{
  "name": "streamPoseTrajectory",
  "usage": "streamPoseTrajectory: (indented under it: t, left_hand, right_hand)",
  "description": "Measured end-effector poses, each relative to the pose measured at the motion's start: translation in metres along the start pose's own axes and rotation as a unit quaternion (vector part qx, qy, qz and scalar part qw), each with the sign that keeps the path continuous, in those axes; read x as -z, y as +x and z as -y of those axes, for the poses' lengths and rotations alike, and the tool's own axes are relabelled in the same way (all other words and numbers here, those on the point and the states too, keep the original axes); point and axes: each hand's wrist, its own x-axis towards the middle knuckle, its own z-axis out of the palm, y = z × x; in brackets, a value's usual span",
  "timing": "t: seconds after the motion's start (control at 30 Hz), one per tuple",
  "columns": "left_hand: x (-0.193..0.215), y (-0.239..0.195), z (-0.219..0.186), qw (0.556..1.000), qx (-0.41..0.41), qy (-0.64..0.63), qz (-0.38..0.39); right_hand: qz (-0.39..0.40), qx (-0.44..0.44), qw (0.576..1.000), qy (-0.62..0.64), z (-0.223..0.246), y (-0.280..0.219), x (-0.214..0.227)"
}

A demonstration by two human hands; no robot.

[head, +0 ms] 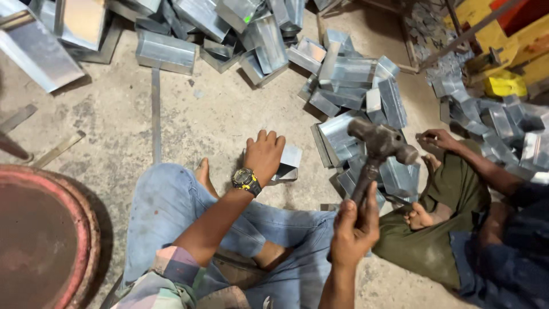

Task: The person hammers the sides and edges of small metal boxes using a hammer, handling them one at a time while sitting on the floor.

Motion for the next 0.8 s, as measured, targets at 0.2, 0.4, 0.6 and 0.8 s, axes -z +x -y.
streamPoseTrajectory:
  t: [0.2,0.4,0.6,0.8]
  left_hand:
    - [-0.012,-0.012,0.009,0.996,0.007,-0.085,-0.030]
    - [-0.055,-0.052,0.045,0.940,0.184,-0.282,-0.057]
    - [-0.065,-0.034,0.036,0.984,0.086,-0.156,-0.029]
    - [-0.026,-0.026,0.019,0.995,-0.007,-0.028,0.096]
  right_hand:
    - [0.162,0.196,0.912,-0.323,-0.047,-0.004,-0.004]
    - [0.094,-0.111,0.962,-0.230,-0.072,-0.028,0.033]
    - [0.067,-0.095,0.982,-0.148,-0.057,-0.020,0.041]
    - [-0.013,0.006,1.000,0.015,-0.006,-0.009,0.035]
